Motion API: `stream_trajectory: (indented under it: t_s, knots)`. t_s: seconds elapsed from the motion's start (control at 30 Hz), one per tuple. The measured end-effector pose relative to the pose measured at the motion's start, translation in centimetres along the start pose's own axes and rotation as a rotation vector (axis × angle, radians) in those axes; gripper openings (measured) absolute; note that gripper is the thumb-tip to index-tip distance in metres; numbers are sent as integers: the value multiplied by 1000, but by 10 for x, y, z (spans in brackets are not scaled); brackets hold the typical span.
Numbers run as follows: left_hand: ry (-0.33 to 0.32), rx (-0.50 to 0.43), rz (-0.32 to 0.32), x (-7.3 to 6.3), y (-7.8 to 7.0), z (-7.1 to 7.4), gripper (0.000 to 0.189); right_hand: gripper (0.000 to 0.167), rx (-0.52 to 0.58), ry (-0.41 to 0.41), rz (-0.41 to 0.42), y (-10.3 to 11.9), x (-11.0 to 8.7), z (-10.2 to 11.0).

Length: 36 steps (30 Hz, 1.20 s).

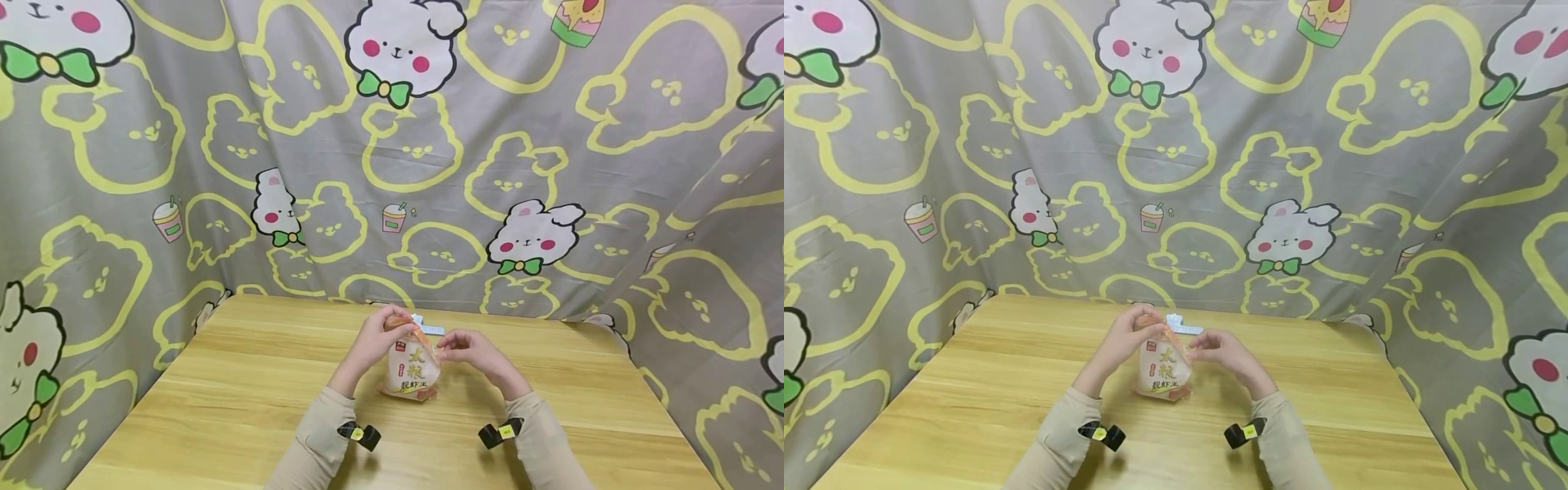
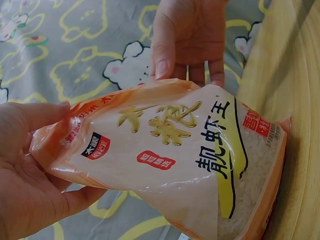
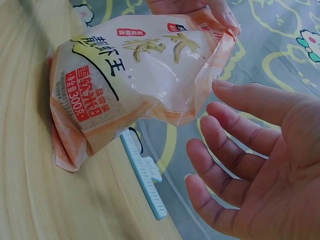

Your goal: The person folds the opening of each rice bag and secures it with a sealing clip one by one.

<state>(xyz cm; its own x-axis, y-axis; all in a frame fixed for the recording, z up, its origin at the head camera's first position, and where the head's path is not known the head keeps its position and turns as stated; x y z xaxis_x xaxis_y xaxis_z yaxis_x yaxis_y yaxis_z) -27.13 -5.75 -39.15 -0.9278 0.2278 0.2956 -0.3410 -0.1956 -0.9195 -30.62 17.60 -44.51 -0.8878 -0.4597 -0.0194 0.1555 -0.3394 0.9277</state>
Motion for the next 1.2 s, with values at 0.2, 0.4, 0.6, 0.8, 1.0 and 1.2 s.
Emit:
stream_trajectory:
  t_s: [0.2, 0.4, 0.6, 0.8, 1.0, 1.2]
  knots:
    - [-11, 27, 11, 4, 11, -3, 14, 32, -3, -34, -20, 0, -1, 1]
    - [14, 12, 11, 3, 5, 0, 16, 32, 6, -56, -23, 4, 2, 2]
    - [39, 19, 11, 5, 8, 3, 17, 32, 17, -75, -30, 7, 6, 2]
    - [26, 13, 5, 11, 27, 2, 17, 34, 14, -90, -36, 7, 11, 2]
    - [46, -1, -14, 10, 30, 3, 20, 32, -10, -101, -48, 10, 16, 3]
    - [61, 8, -30, 11, 30, 3, 19, 30, -29, -122, -48, 13, 23, 4]
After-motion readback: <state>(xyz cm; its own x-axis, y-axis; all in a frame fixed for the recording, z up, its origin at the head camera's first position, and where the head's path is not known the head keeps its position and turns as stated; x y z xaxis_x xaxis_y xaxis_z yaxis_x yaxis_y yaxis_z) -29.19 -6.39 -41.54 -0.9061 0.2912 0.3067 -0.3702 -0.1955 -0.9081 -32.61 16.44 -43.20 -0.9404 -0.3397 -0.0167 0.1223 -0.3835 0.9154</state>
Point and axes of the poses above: each hand's wrist, its own x-axis towards the middle knuckle, its own z-axis out of the back of the hand, y = z × x, the point moved 1 cm from there along x, towards the middle knuckle, and after that the axes turned 1 degree about -z, right-handed, at the moved point
